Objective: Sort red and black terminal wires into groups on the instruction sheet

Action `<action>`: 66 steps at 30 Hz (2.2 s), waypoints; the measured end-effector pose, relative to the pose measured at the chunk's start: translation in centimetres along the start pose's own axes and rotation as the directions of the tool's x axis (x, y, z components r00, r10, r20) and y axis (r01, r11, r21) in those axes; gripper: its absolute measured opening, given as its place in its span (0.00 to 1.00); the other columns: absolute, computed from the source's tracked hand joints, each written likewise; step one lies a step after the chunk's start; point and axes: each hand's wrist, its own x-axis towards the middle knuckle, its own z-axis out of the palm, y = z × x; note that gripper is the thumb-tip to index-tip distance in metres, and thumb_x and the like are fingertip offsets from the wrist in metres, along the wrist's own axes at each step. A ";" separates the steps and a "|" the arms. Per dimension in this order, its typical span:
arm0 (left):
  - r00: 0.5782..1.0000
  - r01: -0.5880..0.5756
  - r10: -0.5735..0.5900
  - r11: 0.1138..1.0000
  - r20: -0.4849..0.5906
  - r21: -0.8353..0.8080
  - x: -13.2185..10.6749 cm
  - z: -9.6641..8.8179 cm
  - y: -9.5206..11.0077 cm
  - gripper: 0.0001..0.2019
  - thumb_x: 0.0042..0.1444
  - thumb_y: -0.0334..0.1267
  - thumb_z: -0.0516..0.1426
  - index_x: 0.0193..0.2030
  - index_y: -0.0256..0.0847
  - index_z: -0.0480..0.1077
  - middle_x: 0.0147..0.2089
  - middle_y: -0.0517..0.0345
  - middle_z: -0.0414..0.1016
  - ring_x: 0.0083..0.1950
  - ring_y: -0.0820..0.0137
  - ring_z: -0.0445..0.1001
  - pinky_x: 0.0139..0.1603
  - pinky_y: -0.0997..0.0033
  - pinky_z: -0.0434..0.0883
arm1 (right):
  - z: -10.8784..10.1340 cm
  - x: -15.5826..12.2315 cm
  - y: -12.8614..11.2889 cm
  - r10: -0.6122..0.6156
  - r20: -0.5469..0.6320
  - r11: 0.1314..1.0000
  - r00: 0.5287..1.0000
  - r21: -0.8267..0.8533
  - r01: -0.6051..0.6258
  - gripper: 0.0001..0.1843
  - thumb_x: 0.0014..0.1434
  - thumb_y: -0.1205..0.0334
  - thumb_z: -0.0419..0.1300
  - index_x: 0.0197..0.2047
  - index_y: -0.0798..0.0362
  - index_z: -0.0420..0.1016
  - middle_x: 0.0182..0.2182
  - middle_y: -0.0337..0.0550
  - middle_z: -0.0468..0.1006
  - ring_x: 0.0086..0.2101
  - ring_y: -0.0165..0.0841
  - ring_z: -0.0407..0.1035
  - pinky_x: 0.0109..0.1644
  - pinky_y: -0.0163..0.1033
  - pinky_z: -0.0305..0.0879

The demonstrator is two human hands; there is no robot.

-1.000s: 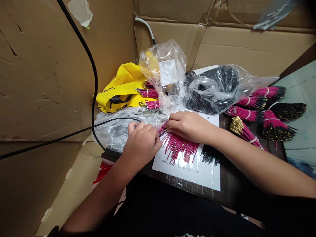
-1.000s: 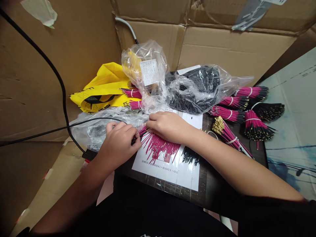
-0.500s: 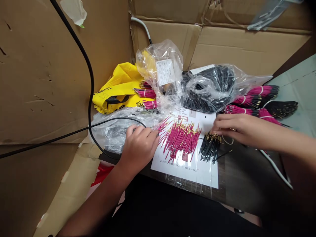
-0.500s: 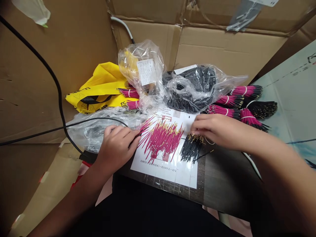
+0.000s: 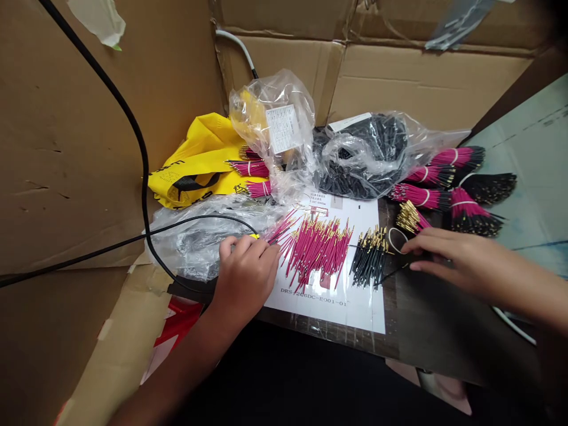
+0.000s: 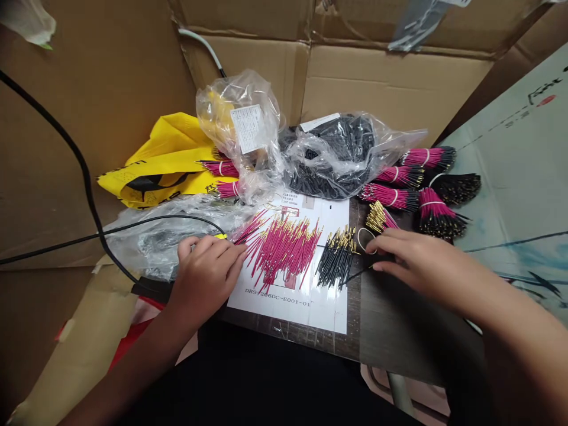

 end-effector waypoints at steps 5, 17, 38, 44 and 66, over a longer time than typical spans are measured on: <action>1.000 -0.007 0.006 0.999 -0.004 -0.036 0.3 0.4 0.5 0.08 0.68 0.35 0.55 0.43 0.43 0.77 0.36 0.59 0.79 0.43 0.61 0.73 0.52 0.53 0.58 | 3.4 -2.8 -0.7 0.042 -0.103 0.999 0.994 0.026 -0.040 0.14 0.70 0.53 0.56 0.53 0.48 0.76 0.48 0.45 0.79 0.45 0.40 0.76 0.50 0.47 0.73; 1.000 0.018 -0.018 0.999 -0.009 -0.040 0.9 0.4 1.5 0.09 0.68 0.38 0.54 0.46 0.43 0.77 0.39 0.56 0.78 0.43 0.60 0.71 0.52 0.52 0.57 | 4.1 0.3 -2.8 0.039 -0.369 0.984 0.929 -0.148 -0.100 0.11 0.72 0.58 0.55 0.46 0.50 0.78 0.42 0.43 0.79 0.39 0.37 0.76 0.41 0.43 0.70; 0.904 -0.378 0.395 0.917 0.163 -0.125 5.9 1.7 9.0 0.07 0.62 0.33 0.53 0.41 0.38 0.73 0.47 0.48 0.73 0.50 0.54 0.69 0.56 0.47 0.60 | 4.3 -2.8 -0.8 -0.083 -0.256 0.989 0.963 -0.140 0.048 0.11 0.72 0.60 0.55 0.51 0.45 0.78 0.44 0.42 0.77 0.37 0.31 0.74 0.41 0.39 0.70; 0.901 -0.392 0.406 0.913 0.151 -0.113 6.2 2.3 9.4 0.08 0.63 0.32 0.53 0.42 0.37 0.74 0.49 0.47 0.73 0.54 0.53 0.68 0.60 0.44 0.58 | 4.9 -1.3 -1.9 -0.093 -0.359 0.977 0.929 -0.210 0.016 0.09 0.71 0.61 0.57 0.50 0.49 0.77 0.43 0.43 0.79 0.37 0.33 0.75 0.40 0.39 0.70; 0.997 -0.010 0.007 0.999 -0.082 -0.043 -0.9 -0.3 0.1 0.13 0.60 0.29 0.57 0.50 0.39 0.77 0.48 0.52 0.81 0.51 0.56 0.72 0.59 0.47 0.62 | 1.6 11.4 -10.3 -0.487 -0.152 0.865 0.860 -0.220 0.451 0.23 0.73 0.52 0.51 0.62 0.54 0.75 0.52 0.55 0.76 0.45 0.43 0.66 0.50 0.49 0.67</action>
